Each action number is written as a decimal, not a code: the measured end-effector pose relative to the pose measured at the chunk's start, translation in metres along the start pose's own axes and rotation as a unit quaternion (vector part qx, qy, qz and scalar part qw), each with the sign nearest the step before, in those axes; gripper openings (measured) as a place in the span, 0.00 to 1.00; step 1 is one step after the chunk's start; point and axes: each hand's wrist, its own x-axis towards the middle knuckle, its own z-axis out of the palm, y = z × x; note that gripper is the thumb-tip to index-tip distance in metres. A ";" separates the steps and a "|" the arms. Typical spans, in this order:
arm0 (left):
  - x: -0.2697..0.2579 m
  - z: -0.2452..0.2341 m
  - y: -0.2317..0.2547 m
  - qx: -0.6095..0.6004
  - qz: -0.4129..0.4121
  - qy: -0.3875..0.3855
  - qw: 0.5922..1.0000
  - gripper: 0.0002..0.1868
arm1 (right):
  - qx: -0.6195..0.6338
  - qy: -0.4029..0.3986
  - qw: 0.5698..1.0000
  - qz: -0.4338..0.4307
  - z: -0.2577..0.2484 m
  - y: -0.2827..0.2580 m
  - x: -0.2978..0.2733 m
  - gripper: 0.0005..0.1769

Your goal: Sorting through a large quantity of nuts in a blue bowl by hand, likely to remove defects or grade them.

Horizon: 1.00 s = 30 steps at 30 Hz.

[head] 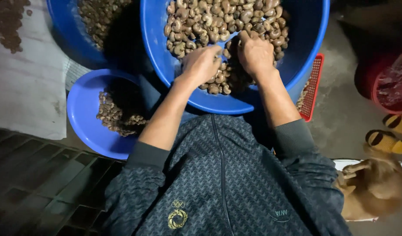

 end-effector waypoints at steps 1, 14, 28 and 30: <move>0.006 0.008 0.001 0.033 0.034 0.010 0.999 0.15 | -0.016 0.009 1.000 -0.001 0.006 0.000 0.001 0.10; 0.026 0.033 0.005 0.112 0.035 -0.008 0.993 0.15 | 0.571 0.002 0.780 0.258 -0.064 -0.006 0.009 0.12; -0.011 -0.025 -0.031 0.012 -0.024 0.051 0.998 0.21 | 0.269 -0.105 0.956 0.051 -0.024 -0.040 0.024 0.14; -0.003 -0.026 -0.031 -0.009 -0.013 0.113 0.993 0.15 | 0.166 -0.141 0.975 0.035 -0.025 -0.043 0.019 0.18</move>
